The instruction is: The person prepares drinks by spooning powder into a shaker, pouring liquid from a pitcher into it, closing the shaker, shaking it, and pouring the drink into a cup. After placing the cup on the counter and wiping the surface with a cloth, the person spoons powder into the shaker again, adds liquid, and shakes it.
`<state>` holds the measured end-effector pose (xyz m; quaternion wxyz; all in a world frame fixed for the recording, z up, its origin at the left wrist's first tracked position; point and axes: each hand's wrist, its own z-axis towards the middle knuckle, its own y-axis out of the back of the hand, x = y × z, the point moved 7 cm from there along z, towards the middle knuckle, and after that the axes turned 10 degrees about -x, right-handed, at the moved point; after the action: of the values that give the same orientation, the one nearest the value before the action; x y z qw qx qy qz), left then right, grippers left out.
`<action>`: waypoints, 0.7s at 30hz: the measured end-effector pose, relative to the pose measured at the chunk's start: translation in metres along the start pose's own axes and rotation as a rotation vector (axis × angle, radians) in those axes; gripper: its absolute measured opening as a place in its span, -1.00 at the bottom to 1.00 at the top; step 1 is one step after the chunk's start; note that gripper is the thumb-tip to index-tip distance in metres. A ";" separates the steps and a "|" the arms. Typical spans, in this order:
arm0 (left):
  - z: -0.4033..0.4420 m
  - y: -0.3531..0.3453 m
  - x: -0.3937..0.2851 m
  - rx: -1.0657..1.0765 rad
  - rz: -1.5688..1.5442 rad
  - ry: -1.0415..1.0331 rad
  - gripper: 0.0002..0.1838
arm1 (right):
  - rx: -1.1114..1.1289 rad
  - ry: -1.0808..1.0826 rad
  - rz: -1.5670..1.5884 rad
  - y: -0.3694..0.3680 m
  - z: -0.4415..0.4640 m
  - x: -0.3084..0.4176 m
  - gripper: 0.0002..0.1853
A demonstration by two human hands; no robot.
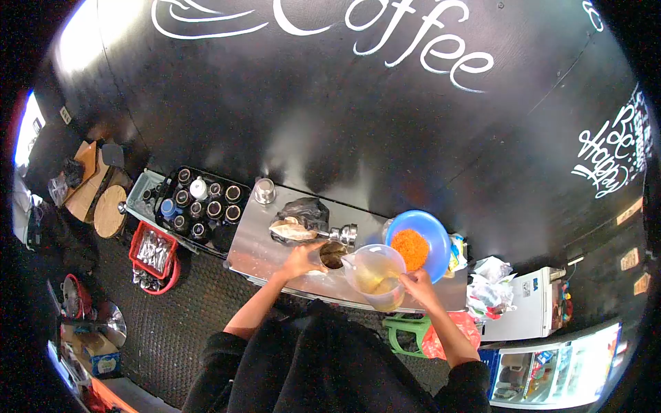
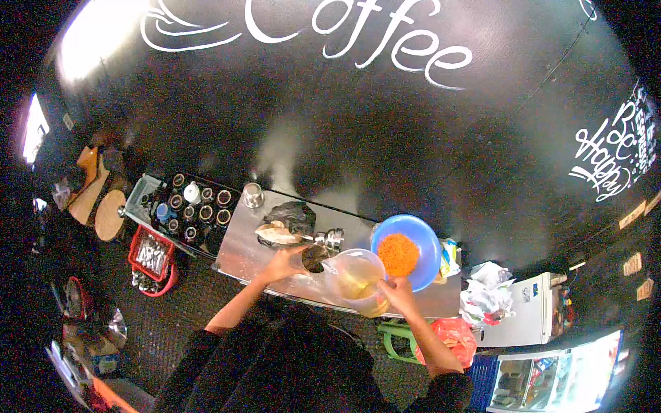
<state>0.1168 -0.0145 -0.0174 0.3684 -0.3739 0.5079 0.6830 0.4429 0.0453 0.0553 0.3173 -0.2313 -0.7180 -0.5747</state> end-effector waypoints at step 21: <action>0.002 0.005 -0.006 0.043 0.008 0.034 -0.08 | -0.038 0.017 -0.021 -0.002 -0.002 -0.002 -0.60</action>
<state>0.1148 -0.0142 -0.0098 0.3651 -0.3756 0.5302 0.6667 0.4438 0.0431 0.0529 0.3128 -0.2246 -0.7068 -0.5934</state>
